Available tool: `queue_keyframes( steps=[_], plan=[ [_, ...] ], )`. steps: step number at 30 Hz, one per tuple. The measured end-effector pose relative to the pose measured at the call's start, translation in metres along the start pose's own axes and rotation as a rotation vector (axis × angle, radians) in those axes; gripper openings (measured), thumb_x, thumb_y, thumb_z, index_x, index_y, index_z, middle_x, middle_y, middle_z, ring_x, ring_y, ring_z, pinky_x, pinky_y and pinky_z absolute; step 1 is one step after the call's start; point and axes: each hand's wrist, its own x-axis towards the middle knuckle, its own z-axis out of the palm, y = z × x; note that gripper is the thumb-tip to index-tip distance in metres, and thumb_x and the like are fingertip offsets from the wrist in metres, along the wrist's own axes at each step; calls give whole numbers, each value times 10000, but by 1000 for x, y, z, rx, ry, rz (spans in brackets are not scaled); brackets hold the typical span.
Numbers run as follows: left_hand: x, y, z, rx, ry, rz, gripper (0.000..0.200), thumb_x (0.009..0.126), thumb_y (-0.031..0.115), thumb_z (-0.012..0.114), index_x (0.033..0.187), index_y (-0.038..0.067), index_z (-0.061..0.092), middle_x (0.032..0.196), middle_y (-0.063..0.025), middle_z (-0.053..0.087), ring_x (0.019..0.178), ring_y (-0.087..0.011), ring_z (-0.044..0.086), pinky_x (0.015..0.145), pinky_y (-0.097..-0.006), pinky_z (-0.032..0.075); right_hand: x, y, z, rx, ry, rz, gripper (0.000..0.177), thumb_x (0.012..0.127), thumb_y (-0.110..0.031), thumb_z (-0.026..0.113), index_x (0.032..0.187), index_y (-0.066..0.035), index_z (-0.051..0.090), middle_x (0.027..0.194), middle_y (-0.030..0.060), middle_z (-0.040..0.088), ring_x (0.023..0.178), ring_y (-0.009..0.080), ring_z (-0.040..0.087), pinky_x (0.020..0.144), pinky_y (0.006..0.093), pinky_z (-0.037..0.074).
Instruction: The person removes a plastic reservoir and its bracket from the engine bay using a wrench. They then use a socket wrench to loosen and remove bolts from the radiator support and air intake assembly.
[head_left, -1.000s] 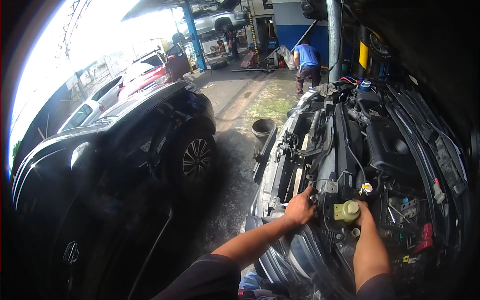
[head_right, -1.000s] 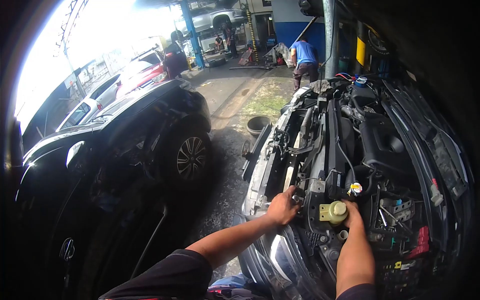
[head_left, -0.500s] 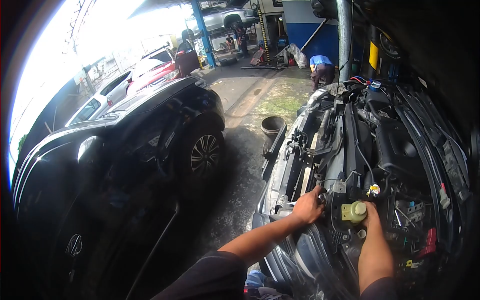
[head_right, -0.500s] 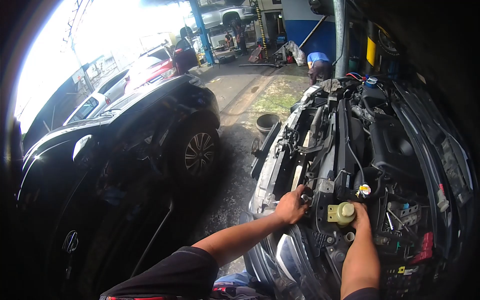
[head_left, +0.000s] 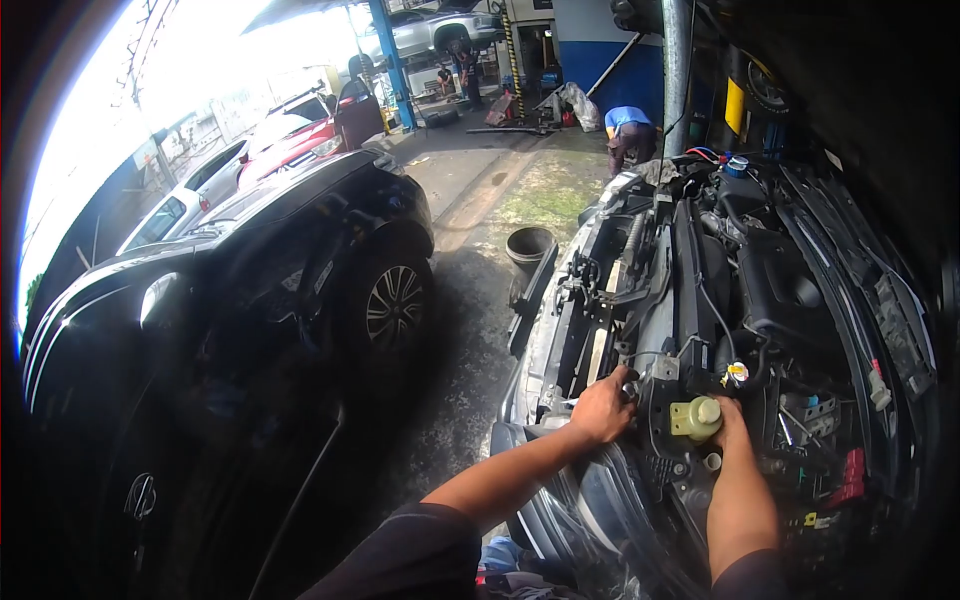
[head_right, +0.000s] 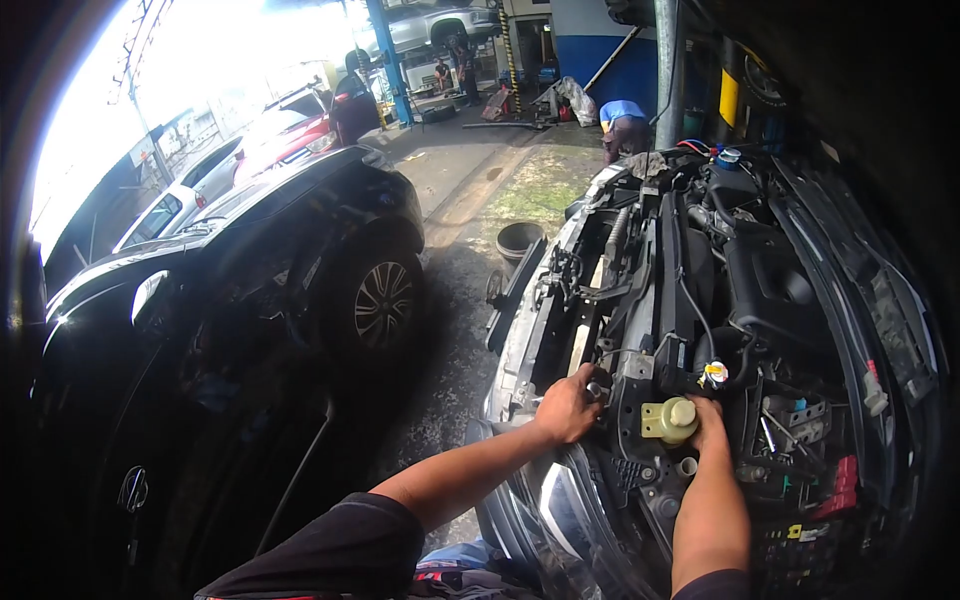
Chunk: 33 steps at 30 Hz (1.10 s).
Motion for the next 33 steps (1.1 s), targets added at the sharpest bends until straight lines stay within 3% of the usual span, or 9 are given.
queue_keyframes(
  steps=[3, 7, 10, 14, 18, 21, 24, 27, 33],
  plan=[
    [0, 1, -1, -11, -14, -20, 434, 877, 208, 682, 1259, 54, 543, 1039, -284, 692, 1050, -467, 651, 932, -513, 506, 16, 11, -13, 40, -126, 11, 260, 882, -184, 716, 1068, -13, 659, 957, 140, 705, 824, 297, 713, 771, 479, 595],
    [0, 0, 0, 0, 3, -11, 434, 862, 181, 696, 1256, 66, 556, 1055, -275, 692, 1051, -469, 648, 931, -515, 508, 21, 13, -17, 44, -67, 65, 343, 877, -177, 723, 1162, -22, 612, 1052, 163, 687, 908, 310, 705, 792, 493, 592],
    [-1, 3, -3, -8, -10, -22, 438, 856, 176, 700, 1256, 70, 556, 1066, -273, 691, 1053, -471, 646, 930, -517, 508, 12, 9, -6, -21, 59, -5, 347, 879, -176, 715, 1168, -19, 603, 1063, 169, 682, 910, 319, 705, 802, 509, 592],
    [1, -1, 2, 29, -11, -17, 472, 868, 189, 685, 1286, 48, 518, 1040, -266, 697, 1043, -457, 656, 920, -514, 509, 8, 4, -8, 7, -92, 12, 316, 871, -171, 722, 1131, -20, 623, 1030, 162, 688, 914, 315, 709, 809, 510, 595],
    [2, -4, 4, 11, 22, -18, 428, 862, 185, 692, 1259, 93, 562, 1015, -261, 698, 1012, -457, 661, 902, -519, 514, 46, 26, -31, 4, -102, 11, 325, 873, -167, 721, 1148, -14, 638, 1045, 153, 698, 911, 300, 715, 803, 494, 598],
    [1, -1, 2, 12, 13, -30, 428, 863, 182, 694, 1263, 97, 566, 1011, -256, 701, 1012, -453, 662, 901, -513, 517, 1, -1, -2, -42, -51, 22, 313, 881, -177, 722, 1141, -19, 650, 1048, 152, 701, 907, 294, 717, 799, 481, 599],
    [4, -6, 5, 14, -9, -10, 458, 881, 200, 675, 1281, 53, 509, 1002, -270, 697, 1014, -466, 659, 899, -522, 513, 11, 7, -13, 3, -171, 28, 274, 882, -163, 720, 1109, -21, 661, 1022, 143, 705, 890, 289, 720, 790, 468, 598],
    [4, -7, 5, 12, -16, -7, 441, 887, 204, 673, 1269, 57, 510, 990, -266, 697, 1009, -469, 658, 896, -526, 511, 42, 24, -24, 73, -111, 99, 262, 878, -146, 718, 1102, -21, 661, 1007, 132, 706, 873, 282, 721, 780, 456, 599],
    [1, -1, 1, 33, -14, -4, 439, 893, 191, 673, 1279, 62, 508, 1017, -271, 693, 1023, -470, 654, 902, -523, 511, 9, 5, -9, -22, -122, -60, 288, 890, -190, 720, 1117, -28, 651, 1009, 125, 699, 870, 284, 713, 789, 465, 591]
  ],
)
